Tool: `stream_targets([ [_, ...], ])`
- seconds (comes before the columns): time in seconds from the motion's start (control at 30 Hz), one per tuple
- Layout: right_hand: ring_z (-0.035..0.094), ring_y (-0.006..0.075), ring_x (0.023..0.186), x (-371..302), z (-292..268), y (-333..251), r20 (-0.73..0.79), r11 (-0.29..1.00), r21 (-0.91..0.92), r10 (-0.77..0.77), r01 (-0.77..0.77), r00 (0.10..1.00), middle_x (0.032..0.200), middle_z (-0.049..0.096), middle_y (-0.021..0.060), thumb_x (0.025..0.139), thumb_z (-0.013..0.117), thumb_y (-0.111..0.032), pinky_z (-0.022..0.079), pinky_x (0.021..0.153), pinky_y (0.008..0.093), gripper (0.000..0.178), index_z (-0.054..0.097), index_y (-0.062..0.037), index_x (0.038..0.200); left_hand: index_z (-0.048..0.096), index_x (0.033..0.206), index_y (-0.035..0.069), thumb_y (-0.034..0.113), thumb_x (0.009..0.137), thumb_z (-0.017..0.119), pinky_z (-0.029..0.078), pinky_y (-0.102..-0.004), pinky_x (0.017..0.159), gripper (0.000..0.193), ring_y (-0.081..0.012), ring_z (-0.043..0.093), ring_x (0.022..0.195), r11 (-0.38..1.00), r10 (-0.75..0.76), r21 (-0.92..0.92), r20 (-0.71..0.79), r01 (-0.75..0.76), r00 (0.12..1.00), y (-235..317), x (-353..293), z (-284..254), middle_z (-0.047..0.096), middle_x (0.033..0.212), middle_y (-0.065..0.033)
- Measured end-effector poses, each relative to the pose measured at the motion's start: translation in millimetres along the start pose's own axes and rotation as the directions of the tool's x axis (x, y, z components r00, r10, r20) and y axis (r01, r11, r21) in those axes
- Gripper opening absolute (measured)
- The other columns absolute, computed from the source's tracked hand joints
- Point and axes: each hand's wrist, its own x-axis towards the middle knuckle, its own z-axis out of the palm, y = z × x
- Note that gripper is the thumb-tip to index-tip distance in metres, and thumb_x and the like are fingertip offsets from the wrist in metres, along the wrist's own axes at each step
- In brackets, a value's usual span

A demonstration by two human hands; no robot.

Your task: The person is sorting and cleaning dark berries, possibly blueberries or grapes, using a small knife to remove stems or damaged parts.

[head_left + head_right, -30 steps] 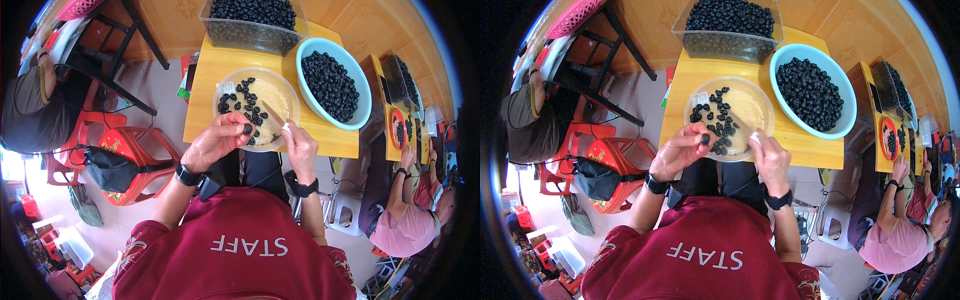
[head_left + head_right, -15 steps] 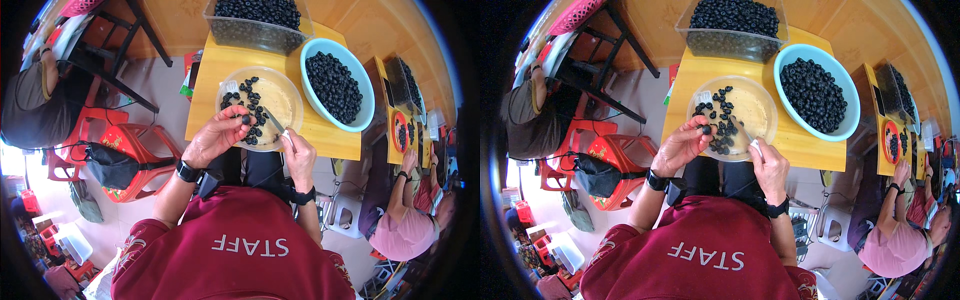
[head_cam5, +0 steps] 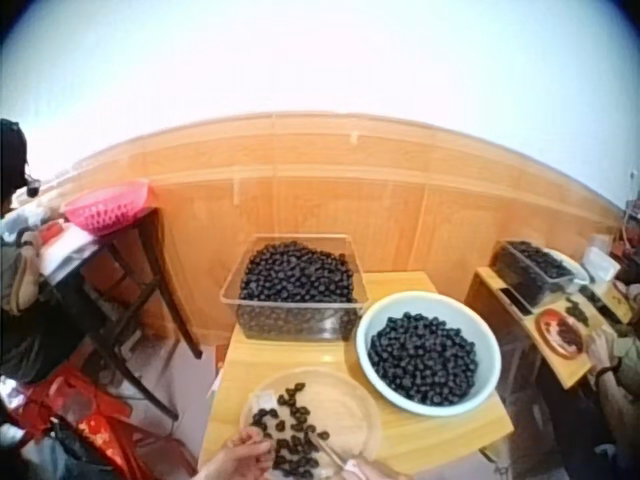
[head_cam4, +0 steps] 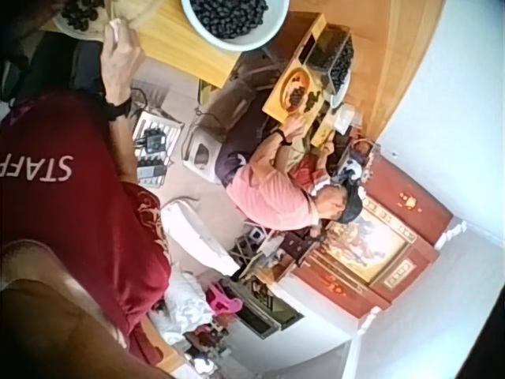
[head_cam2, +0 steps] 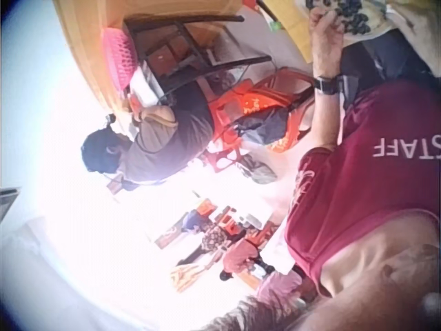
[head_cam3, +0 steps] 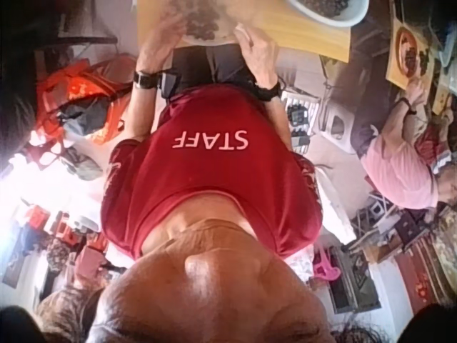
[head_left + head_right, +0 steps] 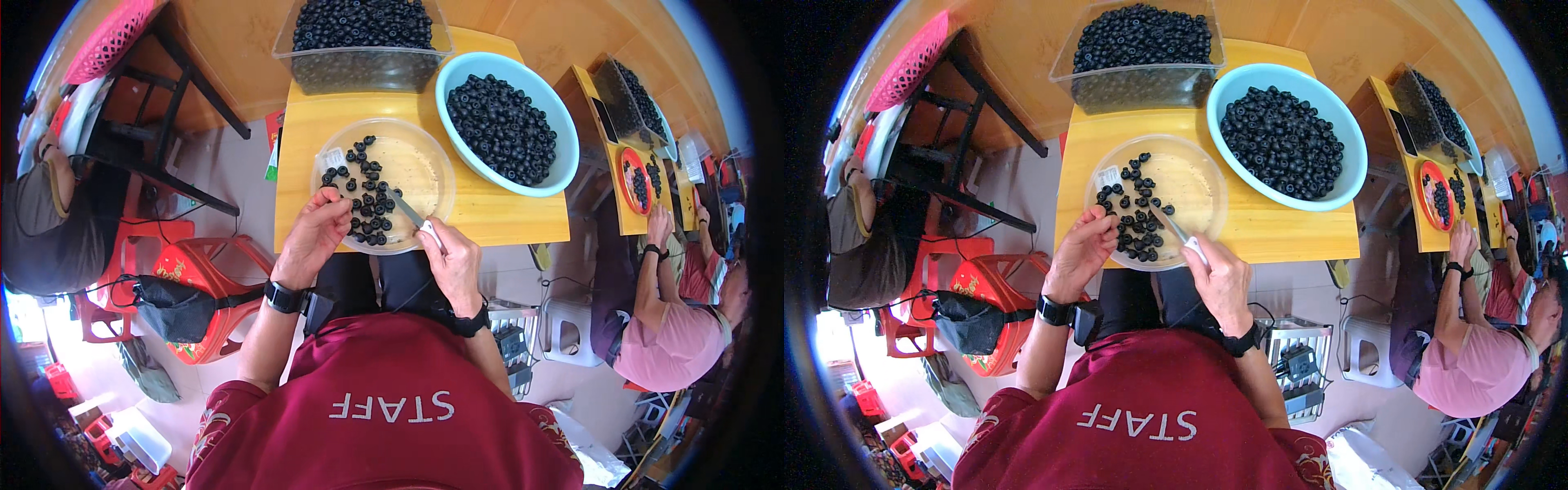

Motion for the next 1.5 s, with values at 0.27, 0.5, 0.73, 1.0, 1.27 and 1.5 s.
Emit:
stream_targets([
  [0.27, 0.067, 0.0286, 0.071, -19, -24, 13, -0.162, 0.984, 0.161, 0.106, -0.079, 0.981, 0.084, 0.068, 0.0180, 0.087, 0.069, -0.012, 0.051, 0.063, 0.0343, 0.021, 0.067, 0.0019, 0.104, 0.058, 0.111, 0.005, 0.013, 0.094, 0.061, 0.051, -0.0269, 0.087, 0.019, -0.0165, 0.061, 0.097, 0.958, -0.067, 0.275, -0.046, 0.077, 0.997, -9, 56, 45, 0.063, 0.106, -0.0064],
  [0.5, 0.066, 0.0217, 0.073, -26, -41, 27, -0.205, 0.968, 0.179, 0.210, -0.174, 0.956, 0.085, 0.068, 0.0176, 0.090, 0.066, -0.011, 0.050, 0.066, 0.0312, 0.022, 0.067, 0.0047, 0.106, 0.042, 0.139, -0.002, 0.021, 0.097, 0.057, 0.044, -0.0326, 0.105, 0.050, -0.0250, 0.054, 0.124, 0.907, -0.101, 0.415, 0.366, -0.065, 0.925, 0, 86, 150, 0.049, 0.139, -0.0164],
  [0.73, 0.065, 0.0212, 0.070, -25, -28, 21, -0.149, 0.969, 0.185, 0.193, -0.164, 0.970, 0.082, 0.067, 0.0172, 0.090, 0.067, -0.014, 0.050, 0.065, 0.0316, 0.024, 0.067, 0.0042, 0.106, 0.061, 0.115, -0.004, 0.009, 0.089, 0.063, 0.050, -0.0267, 0.087, 0.029, -0.0136, 0.063, 0.095, 0.463, 0.084, 0.877, 0.102, -0.130, 0.991, 19, 68, 59, 0.066, 0.107, -0.0091],
  [1.0, 0.066, 0.0241, 0.070, -14, -20, 7, -0.107, 0.980, 0.164, 0.130, -0.111, 0.986, 0.082, 0.067, 0.0181, 0.090, 0.067, -0.013, 0.050, 0.064, 0.0331, 0.022, 0.067, 0.0027, 0.105, 0.069, 0.093, -0.002, 0.008, 0.075, 0.070, 0.052, -0.0318, 0.072, 0.021, -0.0270, 0.067, 0.076, -0.215, 0.125, 0.955, 0.232, -0.202, 0.965, -12, 86, 32, 0.070, 0.083, -0.0153],
  [1.27, 0.067, 0.0281, 0.073, -22, -24, 14, -0.097, 0.975, 0.158, 0.174, -0.157, 0.980, 0.083, 0.067, 0.0183, 0.090, 0.067, -0.013, 0.051, 0.065, 0.0342, 0.023, 0.067, 0.0031, 0.105, 0.064, 0.083, 0.001, 0.008, 0.070, 0.065, 0.047, -0.0436, 0.076, 0.014, -0.0339, 0.061, 0.085, -0.376, 0.008, 0.876, 0.329, -0.302, 0.944, -23, 100, 30, 0.062, 0.082, -0.0166],
  [1.5, 0.068, 0.0290, 0.075, -20, -23, 17, -0.107, 0.974, 0.161, 0.178, -0.160, 0.978, 0.085, 0.068, 0.0188, 0.089, 0.067, -0.013, 0.051, 0.067, 0.0350, 0.023, 0.067, 0.0032, 0.105, 0.062, 0.085, 0.003, 0.006, 0.070, 0.066, 0.049, -0.0388, 0.070, 0.017, -0.0307, 0.064, 0.077, -0.330, -0.012, 0.883, 0.351, -0.335, 0.936, -22, 100, 30, 0.064, 0.083, -0.0149],
])
